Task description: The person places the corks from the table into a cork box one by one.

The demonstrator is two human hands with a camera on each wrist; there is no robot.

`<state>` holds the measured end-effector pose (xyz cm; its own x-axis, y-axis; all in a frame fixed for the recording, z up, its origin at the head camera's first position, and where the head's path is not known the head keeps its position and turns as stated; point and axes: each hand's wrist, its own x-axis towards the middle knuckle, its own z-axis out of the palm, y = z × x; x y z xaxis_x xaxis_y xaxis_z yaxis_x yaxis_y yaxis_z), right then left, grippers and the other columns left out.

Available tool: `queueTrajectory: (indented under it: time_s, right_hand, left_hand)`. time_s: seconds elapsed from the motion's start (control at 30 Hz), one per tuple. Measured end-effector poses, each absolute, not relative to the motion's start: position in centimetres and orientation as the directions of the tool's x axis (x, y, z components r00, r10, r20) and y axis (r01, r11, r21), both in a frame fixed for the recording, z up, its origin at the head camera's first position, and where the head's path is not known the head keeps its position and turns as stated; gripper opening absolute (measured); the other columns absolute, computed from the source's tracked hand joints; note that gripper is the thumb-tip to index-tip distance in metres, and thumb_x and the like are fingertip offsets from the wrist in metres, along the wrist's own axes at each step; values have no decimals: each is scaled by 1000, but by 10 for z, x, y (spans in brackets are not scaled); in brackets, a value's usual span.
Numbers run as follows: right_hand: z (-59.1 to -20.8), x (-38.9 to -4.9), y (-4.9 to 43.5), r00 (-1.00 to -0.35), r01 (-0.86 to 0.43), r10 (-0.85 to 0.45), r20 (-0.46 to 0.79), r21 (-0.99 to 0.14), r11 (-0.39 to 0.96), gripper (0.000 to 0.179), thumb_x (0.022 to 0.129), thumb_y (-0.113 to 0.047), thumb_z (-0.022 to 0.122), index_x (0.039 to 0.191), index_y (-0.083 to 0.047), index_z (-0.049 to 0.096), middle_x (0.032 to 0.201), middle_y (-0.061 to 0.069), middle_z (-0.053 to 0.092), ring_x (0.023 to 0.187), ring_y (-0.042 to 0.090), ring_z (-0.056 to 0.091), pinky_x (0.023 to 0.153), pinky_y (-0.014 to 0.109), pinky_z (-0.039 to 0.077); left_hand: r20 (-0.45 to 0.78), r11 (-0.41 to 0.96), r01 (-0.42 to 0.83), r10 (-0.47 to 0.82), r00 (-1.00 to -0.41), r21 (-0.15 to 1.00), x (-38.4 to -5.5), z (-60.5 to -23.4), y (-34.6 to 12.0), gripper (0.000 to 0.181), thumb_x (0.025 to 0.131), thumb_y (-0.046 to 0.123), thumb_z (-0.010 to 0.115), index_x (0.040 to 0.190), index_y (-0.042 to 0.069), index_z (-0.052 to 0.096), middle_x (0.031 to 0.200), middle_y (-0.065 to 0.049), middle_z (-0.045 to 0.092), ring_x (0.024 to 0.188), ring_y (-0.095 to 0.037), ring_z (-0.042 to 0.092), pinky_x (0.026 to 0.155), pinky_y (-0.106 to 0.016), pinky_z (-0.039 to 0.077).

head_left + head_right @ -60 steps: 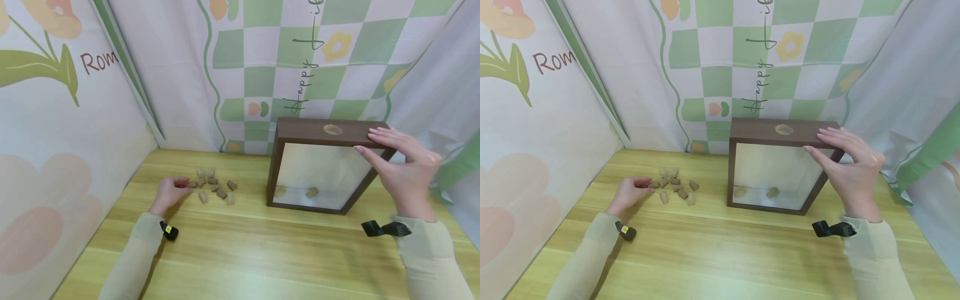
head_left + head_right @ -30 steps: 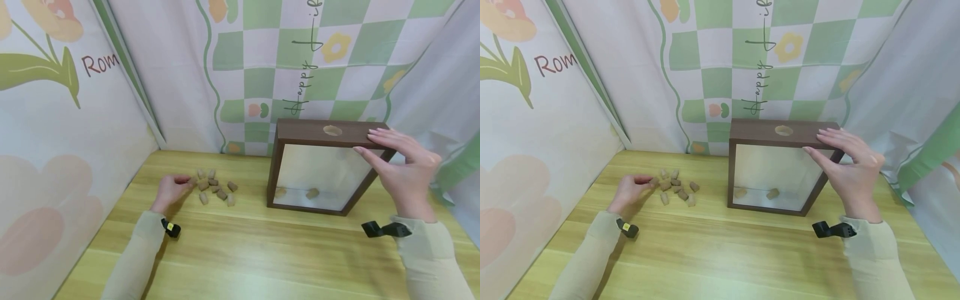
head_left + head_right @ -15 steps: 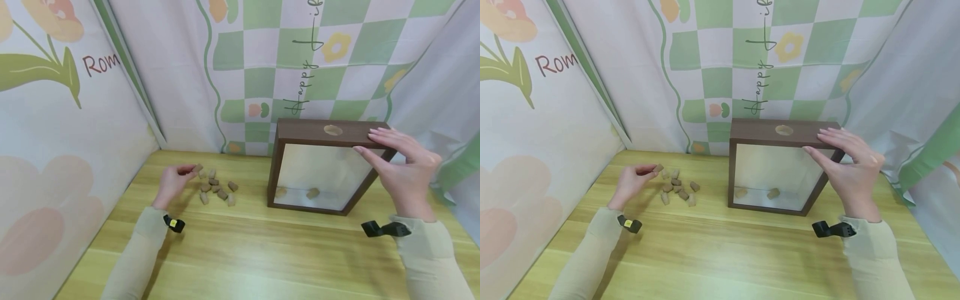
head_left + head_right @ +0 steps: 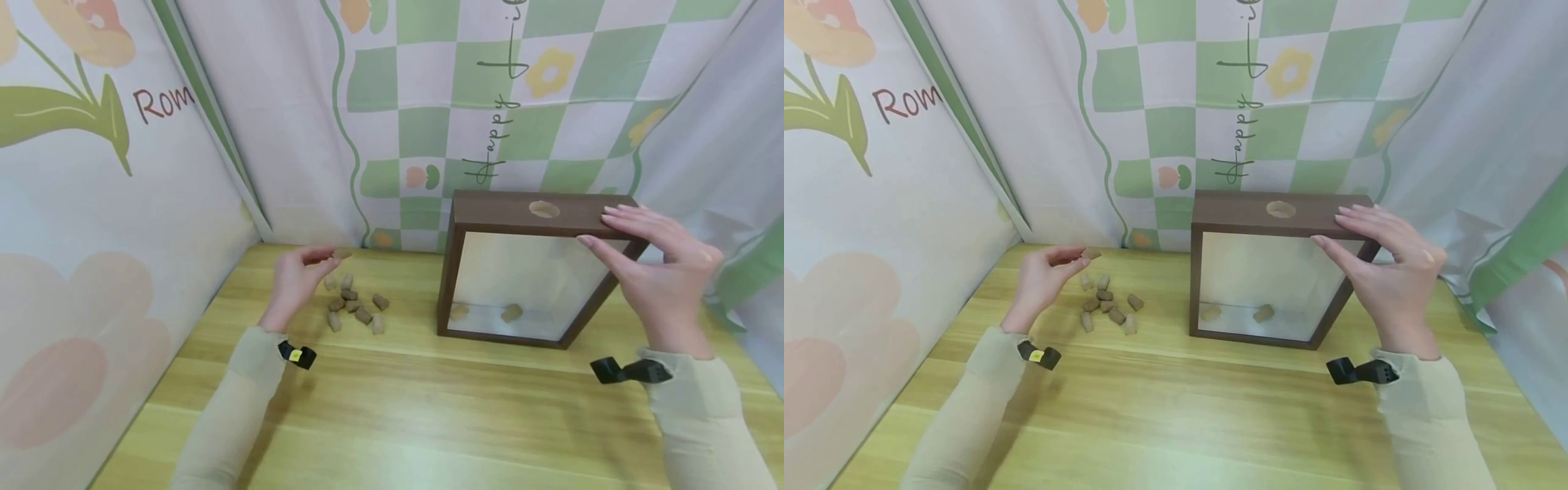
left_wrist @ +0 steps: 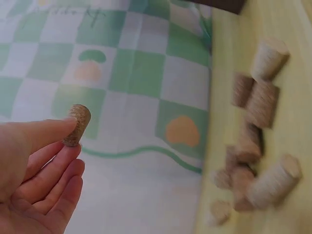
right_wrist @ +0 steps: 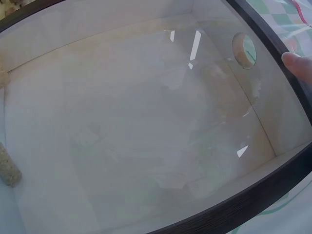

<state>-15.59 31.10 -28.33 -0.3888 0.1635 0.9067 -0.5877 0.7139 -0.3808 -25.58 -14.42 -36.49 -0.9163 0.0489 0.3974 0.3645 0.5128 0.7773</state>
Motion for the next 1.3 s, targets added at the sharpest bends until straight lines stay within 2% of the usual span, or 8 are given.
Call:
queueTrajectory:
  time_s: [0.13, 0.33, 0.5, 0.63, 0.73, 0.97, 1.07, 1.3]
  right_hand:
    - [-283, -156, 311, -402, -576, 160, 902, -385, 721, 35, 75, -20, 94, 102, -2, 80, 105, 17, 75, 111, 7, 66, 98, 20, 45]
    - [-283, -156, 310, -402, -591, 156, 903, -385, 709, 35, 75, -19, 93, 102, 0, 80, 105, 18, 74, 111, 7, 66, 103, 27, 46]
    - [-283, -157, 309, -392, -602, 165, 905, -388, 697, 35, 75, -19, 94, 100, 0, 80, 104, 18, 74, 109, 7, 67, 103, 30, 47]
    - [-284, -156, 308, -396, -593, 181, 900, -402, 698, 34, 75, -19, 93, 100, 0, 80, 104, 16, 75, 110, 8, 67, 97, 18, 45]
    - [-284, -156, 307, -399, -587, 188, 898, -407, 700, 33, 75, -18, 93, 100, 0, 80, 105, 16, 75, 111, 9, 67, 93, 16, 44]
    - [-283, -155, 306, -390, -604, 187, 902, -403, 688, 33, 76, -17, 93, 100, 1, 80, 104, 18, 74, 109, 8, 67, 102, 28, 47]
    - [-282, -155, 305, -387, -608, 192, 902, -406, 683, 32, 75, -16, 93, 100, 1, 80, 104, 18, 74, 109, 9, 68, 102, 28, 47]
    - [-282, -155, 305, -399, -602, 189, 897, -412, 684, 32, 76, -15, 92, 101, 1, 80, 105, 19, 74, 110, 10, 67, 102, 27, 47]
  left_hand:
    - [432, 499, 403, 62, -900, 768, -255, -352, -133, 25, 92, 26, 80, 112, 11, 79, 107, -4, 75, 101, -26, 70, 90, -43, 54]
    - [433, 461, 416, 75, -898, 784, -250, -333, -116, 27, 93, 34, 78, 114, 17, 79, 112, 3, 74, 106, -16, 67, 94, -40, 52]
    - [444, 430, 436, 88, -892, 790, -246, -319, -104, 28, 94, 37, 77, 115, 19, 78, 115, 5, 73, 111, -20, 65, 96, -41, 50]
    - [479, 407, 471, 89, -873, 783, -244, -309, -95, 28, 94, 39, 76, 115, 21, 78, 114, 8, 73, 110, -20, 65, 97, -40, 49]
    - [506, 381, 499, 90, -858, 778, -242, -303, -89, 26, 93, 38, 77, 114, 22, 79, 113, 10, 73, 108, -18, 65, 95, -38, 50]
    - [631, 294, 629, 104, -769, 719, -240, -287, -71, 22, 92, 28, 79, 111, 16, 80, 105, 9, 75, 100, -14, 67, 91, -33, 51]
    - [679, 242, 682, 112, -726, 690, -240, -280, -64, 21, 92, 23, 80, 110, 13, 80, 103, 5, 75, 97, -13, 67, 91, -32, 51]
    - [712, 162, 721, 120, -692, 674, -238, -271, -43, 21, 90, 18, 82, 109, 11, 80, 103, 3, 76, 96, -11, 67, 90, -33, 52]
